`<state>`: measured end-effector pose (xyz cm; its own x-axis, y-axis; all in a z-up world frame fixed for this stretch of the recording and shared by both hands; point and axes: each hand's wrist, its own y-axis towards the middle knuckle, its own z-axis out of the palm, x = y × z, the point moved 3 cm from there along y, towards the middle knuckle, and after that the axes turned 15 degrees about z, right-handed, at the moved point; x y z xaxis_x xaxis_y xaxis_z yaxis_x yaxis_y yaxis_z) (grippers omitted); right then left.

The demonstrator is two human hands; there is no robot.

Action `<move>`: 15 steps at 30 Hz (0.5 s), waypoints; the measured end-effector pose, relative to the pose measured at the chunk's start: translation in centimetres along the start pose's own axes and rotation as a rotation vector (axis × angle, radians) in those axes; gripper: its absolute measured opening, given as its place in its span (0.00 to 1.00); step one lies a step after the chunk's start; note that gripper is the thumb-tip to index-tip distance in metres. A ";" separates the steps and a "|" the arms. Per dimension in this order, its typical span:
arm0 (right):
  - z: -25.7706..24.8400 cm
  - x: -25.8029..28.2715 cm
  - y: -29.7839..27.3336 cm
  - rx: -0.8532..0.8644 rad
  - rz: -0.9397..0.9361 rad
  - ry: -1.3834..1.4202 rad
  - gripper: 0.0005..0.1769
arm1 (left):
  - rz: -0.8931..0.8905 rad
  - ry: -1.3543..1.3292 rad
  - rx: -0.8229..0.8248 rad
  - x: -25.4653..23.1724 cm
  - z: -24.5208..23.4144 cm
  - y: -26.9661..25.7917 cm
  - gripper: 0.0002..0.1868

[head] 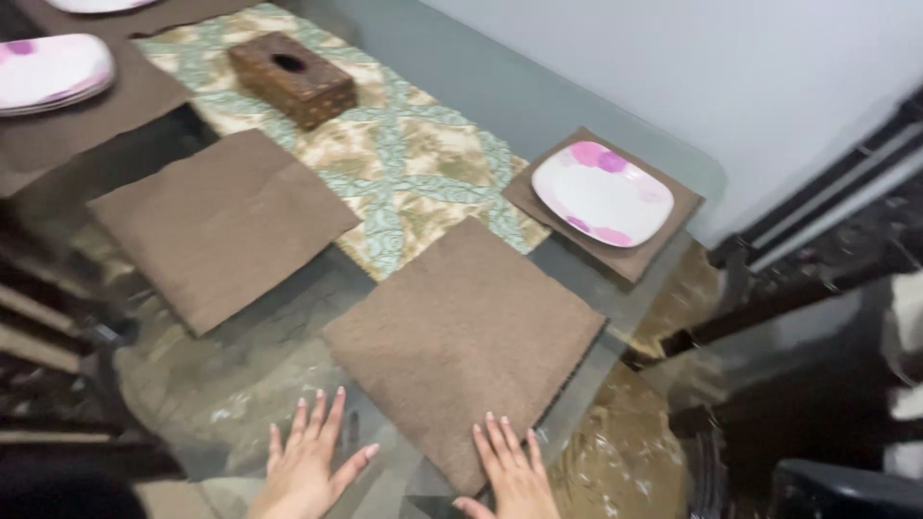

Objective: Placing placemats and dinner plates onto a dining table.

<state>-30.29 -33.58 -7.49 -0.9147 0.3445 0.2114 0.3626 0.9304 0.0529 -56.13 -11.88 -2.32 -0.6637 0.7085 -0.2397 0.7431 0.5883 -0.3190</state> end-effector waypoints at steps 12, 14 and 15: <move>19.8 -4.2 5.5 0.200 0.140 -0.139 0.48 | 0.175 -0.135 -0.377 15.5 19.3 -5.5 0.42; 22.4 -8.6 5.4 -0.002 -0.070 0.020 0.35 | 0.134 0.114 -0.364 17.8 20.6 -6.3 0.39; 21.0 -7.6 6.5 -0.102 -0.172 0.102 0.29 | 0.232 0.322 -0.623 18.5 19.8 -7.8 0.39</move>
<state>-24.76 -27.54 -29.28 -0.9436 0.1625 0.2884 0.2237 0.9552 0.1936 -75.87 -11.10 -22.40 -0.4969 0.8647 0.0737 0.8355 0.4537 0.3101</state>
